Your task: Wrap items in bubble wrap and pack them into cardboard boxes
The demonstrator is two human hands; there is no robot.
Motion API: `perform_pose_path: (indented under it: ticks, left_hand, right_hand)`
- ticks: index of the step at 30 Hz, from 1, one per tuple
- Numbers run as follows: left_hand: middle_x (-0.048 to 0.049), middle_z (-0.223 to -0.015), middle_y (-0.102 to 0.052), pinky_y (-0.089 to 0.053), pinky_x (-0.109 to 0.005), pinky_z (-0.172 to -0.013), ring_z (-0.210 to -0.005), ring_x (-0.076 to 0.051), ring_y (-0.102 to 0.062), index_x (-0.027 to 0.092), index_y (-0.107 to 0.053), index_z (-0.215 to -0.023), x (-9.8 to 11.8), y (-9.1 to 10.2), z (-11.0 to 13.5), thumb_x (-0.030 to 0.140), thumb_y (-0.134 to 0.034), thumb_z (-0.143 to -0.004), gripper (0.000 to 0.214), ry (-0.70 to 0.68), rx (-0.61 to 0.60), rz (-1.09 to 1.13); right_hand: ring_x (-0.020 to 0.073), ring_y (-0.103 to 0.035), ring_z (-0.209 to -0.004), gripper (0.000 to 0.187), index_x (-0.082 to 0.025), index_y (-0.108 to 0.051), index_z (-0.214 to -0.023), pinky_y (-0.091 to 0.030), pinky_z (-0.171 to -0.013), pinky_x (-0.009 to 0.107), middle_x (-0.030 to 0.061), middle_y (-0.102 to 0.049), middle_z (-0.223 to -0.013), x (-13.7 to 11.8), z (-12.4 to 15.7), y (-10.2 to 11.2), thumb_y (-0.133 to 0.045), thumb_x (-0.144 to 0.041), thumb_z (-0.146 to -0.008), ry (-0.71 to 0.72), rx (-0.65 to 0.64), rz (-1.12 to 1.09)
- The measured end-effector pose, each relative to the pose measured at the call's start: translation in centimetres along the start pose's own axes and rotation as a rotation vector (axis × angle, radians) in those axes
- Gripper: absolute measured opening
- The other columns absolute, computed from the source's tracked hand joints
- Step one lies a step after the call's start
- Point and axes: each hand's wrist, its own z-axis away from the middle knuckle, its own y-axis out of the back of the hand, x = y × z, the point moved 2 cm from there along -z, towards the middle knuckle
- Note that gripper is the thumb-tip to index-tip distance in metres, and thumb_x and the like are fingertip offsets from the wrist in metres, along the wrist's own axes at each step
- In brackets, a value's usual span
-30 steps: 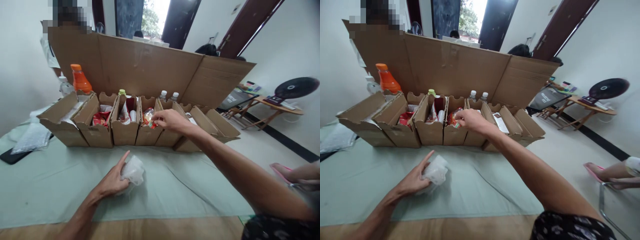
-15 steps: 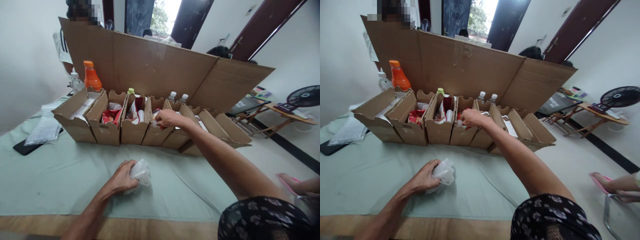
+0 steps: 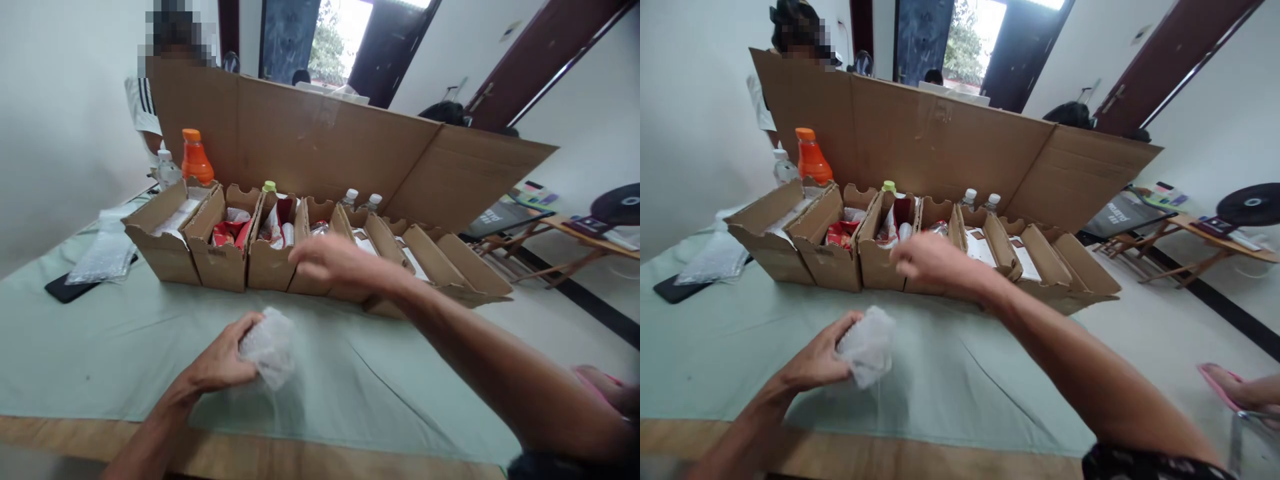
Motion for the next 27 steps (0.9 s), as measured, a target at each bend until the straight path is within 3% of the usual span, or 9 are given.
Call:
perform_pose_path:
  ticks: [3, 5, 8, 11, 15, 18, 21, 24, 27]
  left_hand:
    - [-0.0113, -0.127, -0.066, -0.05, -0.039, -0.101, -0.109, -0.026, -0.066, 0.017, -0.023, -0.162, -3.7, 0.8, -1.4, 0.022, -0.065, -0.066, 0.106, 0.065, 0.102, -0.102]
    - [-0.0152, -0.131, -0.064, -0.044, -0.046, -0.109, -0.118, -0.032, -0.061, 0.013, -0.016, -0.165, -5.5, 0.9, -1.9, 0.023, -0.067, -0.064, 0.114, 0.091, 0.125, -0.268]
    - [-0.0168, -0.126, -0.064, -0.042, -0.05, -0.11, -0.122, -0.038, -0.057, 0.013, -0.035, -0.159, -6.0, 0.6, -2.1, 0.029, -0.071, -0.063, 0.103, 0.104, 0.178, -0.479]
    - [-0.0133, -0.116, -0.067, -0.045, -0.048, -0.103, -0.113, -0.036, -0.059, 0.018, -0.058, -0.137, -5.1, 0.4, -2.2, 0.031, -0.07, -0.068, 0.071, 0.092, 0.15, -0.547]
    - [-0.0102, -0.104, -0.067, -0.047, -0.044, -0.097, -0.106, -0.034, -0.06, 0.018, -0.065, -0.115, -4.2, 1.2, -2.0, 0.023, -0.069, -0.063, 0.052, 0.164, 0.178, -0.504]
    - [-0.0078, -0.108, -0.067, -0.052, -0.039, -0.093, -0.104, -0.029, -0.064, 0.018, -0.06, -0.12, -3.2, 2.2, -0.9, 0.021, -0.067, -0.062, 0.059, 0.167, 0.203, -0.245]
    - [-0.0138, -0.139, -0.058, -0.049, -0.043, -0.107, -0.132, -0.033, -0.057, 0.021, -0.058, -0.121, -0.8, 3.0, 1.3, 0.029, -0.076, -0.064, 0.06, -0.086, 0.217, -0.04]
    - [-0.0138, -0.17, -0.024, -0.031, -0.054, -0.123, -0.158, -0.044, -0.022, 0.022, -0.063, -0.114, 2.3, 2.9, 3.7, 0.042, -0.089, -0.059, 0.064, -0.359, 0.172, -0.04]
    - [-0.0158, -0.159, -0.042, -0.048, -0.048, -0.11, -0.14, -0.039, -0.05, 0.022, -0.065, -0.113, 3.0, 2.6, 4.4, 0.035, -0.088, -0.062, 0.057, -0.274, 0.075, -0.056]
  right_hand:
    - [0.0333, -0.062, -0.117, 0.027, -0.018, -0.078, -0.105, -0.042, -0.098, 0.044, 0.0147, -0.076, -0.115, 3.6, -6.6, 2.6, -0.057, -0.012, -0.089, -0.219, 0.045, 0.28]
    - [0.0377, -0.057, -0.125, 0.025, -0.017, -0.078, -0.108, -0.039, -0.105, 0.049, 0.0175, -0.075, -0.118, 5.2, -10.4, 2.7, -0.064, -0.016, -0.087, -0.265, -0.033, 0.344]
    - [0.0362, -0.062, -0.12, 0.027, -0.021, -0.079, -0.109, -0.044, -0.102, 0.047, 0.0148, -0.077, -0.109, 6.2, -14.1, 1.2, -0.074, -0.023, -0.082, -0.284, -0.118, 0.303]
    - [0.0324, -0.067, -0.109, 0.023, -0.022, -0.08, -0.102, -0.047, -0.096, 0.042, 0.0126, -0.078, -0.101, 6.5, -15.3, 0.0, -0.077, -0.023, -0.079, -0.301, -0.146, 0.278]
    - [0.0333, -0.066, -0.115, 0.025, -0.016, -0.076, -0.106, -0.043, -0.099, 0.044, 0.016, -0.076, -0.113, 6.9, -12.5, 1.9, -0.068, -0.017, -0.083, -0.355, -0.083, 0.304]
    - [0.0353, -0.062, -0.118, 0.024, -0.014, -0.071, -0.109, -0.042, -0.097, 0.046, 0.0182, -0.072, -0.121, 5.6, -6.4, 5.0, -0.058, -0.019, -0.089, -0.409, 0.233, 0.374]
    - [0.0268, -0.065, -0.093, 0.014, -0.019, -0.067, -0.097, -0.043, -0.084, 0.039, 0.0116, -0.073, -0.108, 1.6, 0.7, 5.4, -0.058, -0.022, -0.087, -0.32, 0.507, 0.33]
    - [0.0204, -0.062, -0.078, 0.004, -0.02, -0.063, -0.083, -0.042, -0.079, 0.036, 0.0069, -0.073, -0.09, -3.4, 4.5, 1.9, -0.061, -0.021, -0.086, -0.029, 0.347, 0.172]
    - [0.0175, -0.065, -0.082, 0.004, -0.019, -0.067, -0.088, -0.044, -0.084, 0.034, 0.0038, -0.075, -0.092, -6.3, 3.4, -1.0, -0.065, -0.017, -0.086, 0.247, 0.129, -0.066]
